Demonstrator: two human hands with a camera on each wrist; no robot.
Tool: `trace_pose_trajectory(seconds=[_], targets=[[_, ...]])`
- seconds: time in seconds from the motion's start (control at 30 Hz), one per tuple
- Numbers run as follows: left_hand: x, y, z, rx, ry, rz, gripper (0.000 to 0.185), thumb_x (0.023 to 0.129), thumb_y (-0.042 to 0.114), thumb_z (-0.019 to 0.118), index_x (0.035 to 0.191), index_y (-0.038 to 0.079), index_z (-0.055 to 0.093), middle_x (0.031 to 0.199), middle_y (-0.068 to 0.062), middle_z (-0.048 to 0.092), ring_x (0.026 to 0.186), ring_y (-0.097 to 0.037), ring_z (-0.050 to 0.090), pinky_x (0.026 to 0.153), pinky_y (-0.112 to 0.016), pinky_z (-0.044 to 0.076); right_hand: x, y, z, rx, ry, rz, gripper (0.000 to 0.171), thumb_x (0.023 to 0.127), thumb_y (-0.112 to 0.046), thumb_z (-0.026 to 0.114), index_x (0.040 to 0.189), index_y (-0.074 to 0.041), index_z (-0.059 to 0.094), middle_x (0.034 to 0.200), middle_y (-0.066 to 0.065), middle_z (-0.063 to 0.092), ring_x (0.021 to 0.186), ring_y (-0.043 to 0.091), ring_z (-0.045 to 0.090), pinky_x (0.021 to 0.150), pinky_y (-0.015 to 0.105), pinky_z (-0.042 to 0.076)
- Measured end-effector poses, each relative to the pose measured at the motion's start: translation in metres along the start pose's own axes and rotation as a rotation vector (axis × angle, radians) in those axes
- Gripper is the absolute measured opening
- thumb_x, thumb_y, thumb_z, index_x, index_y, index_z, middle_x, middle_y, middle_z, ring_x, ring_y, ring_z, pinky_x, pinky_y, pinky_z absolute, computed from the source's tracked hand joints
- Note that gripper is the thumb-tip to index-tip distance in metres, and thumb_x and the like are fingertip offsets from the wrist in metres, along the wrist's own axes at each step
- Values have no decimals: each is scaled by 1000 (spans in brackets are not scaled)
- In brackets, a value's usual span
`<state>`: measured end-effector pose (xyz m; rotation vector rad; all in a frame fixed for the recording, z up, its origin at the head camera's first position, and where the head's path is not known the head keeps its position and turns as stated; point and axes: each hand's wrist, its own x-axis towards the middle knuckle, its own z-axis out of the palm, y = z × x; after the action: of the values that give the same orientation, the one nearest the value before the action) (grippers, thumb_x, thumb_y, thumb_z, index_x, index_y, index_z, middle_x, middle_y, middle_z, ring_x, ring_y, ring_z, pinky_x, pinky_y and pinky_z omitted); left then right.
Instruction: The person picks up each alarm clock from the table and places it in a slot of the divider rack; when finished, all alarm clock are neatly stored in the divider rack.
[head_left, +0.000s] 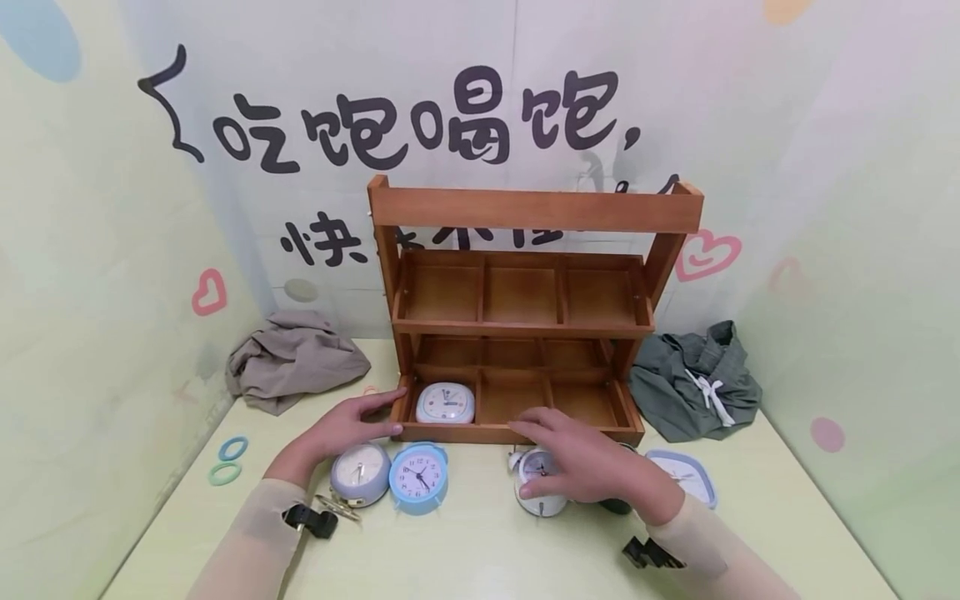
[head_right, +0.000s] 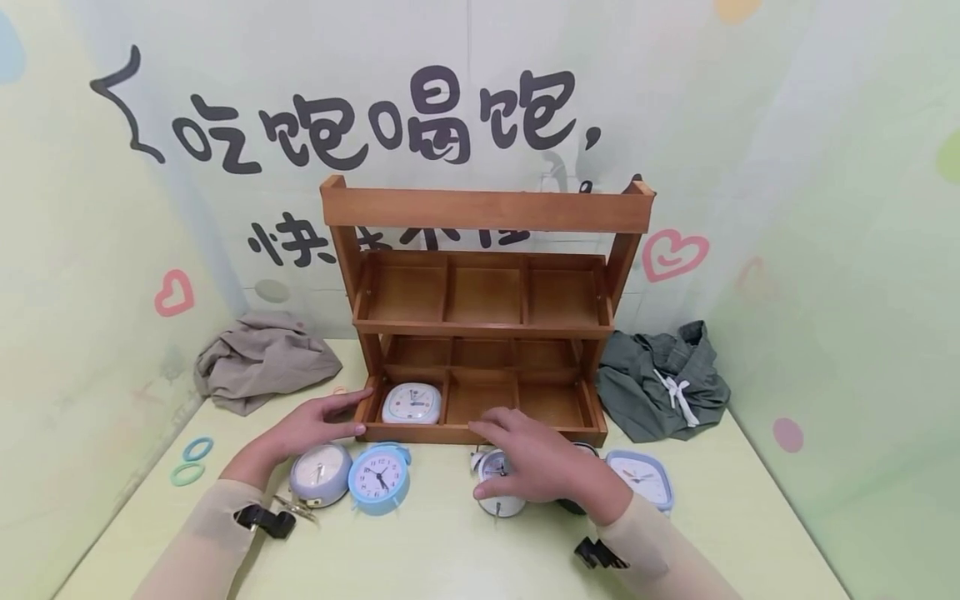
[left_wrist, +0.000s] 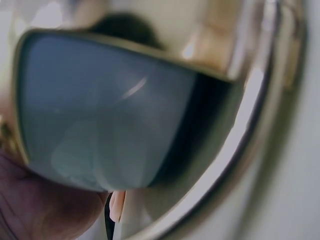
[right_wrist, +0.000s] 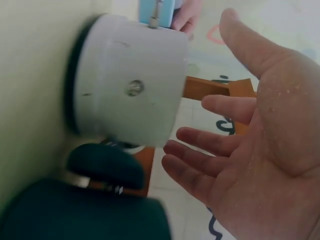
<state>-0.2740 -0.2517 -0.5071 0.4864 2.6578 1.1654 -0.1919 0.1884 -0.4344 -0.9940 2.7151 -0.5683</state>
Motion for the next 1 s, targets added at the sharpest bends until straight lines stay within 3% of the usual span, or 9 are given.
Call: trace_pose_trajectory(seconds=[0.27, 0.5, 0.83, 1.0], targets=[[-3, -5, 1, 6, 5, 0, 74, 99, 60, 81, 165, 37, 56, 172, -11, 49, 162, -45, 38, 128, -71, 31, -19, 11, 5, -13, -2, -2, 96, 89, -69, 86, 167, -24, 53, 157, 0, 50, 136, 20, 52, 108, 48, 56], [-4, -5, 5, -3, 6, -5, 74, 99, 60, 81, 165, 38, 56, 172, -10, 49, 162, -43, 37, 129, -70, 30, -26, 18, 6, -21, -7, -16, 99, 85, -66, 91, 166, -21, 55, 139, -6, 53, 119, 12, 54, 98, 37, 56], [-3, 1, 2, -4, 6, -19, 74, 98, 59, 81, 165, 38, 56, 173, -9, 48, 164, -43, 34, 130, -69, 28, -22, 24, 14, -67, 1, -18, 100, 85, -65, 92, 165, -17, 56, 135, -5, 51, 115, 13, 53, 96, 37, 55], [-2, -1, 2, -8, 10, -19, 74, 98, 59, 81, 165, 39, 56, 173, -10, 47, 164, -43, 34, 130, -70, 27, -19, 30, 18, -70, -8, -20, 97, 85, -64, 92, 165, -20, 57, 141, -4, 52, 120, 16, 53, 102, 42, 55]])
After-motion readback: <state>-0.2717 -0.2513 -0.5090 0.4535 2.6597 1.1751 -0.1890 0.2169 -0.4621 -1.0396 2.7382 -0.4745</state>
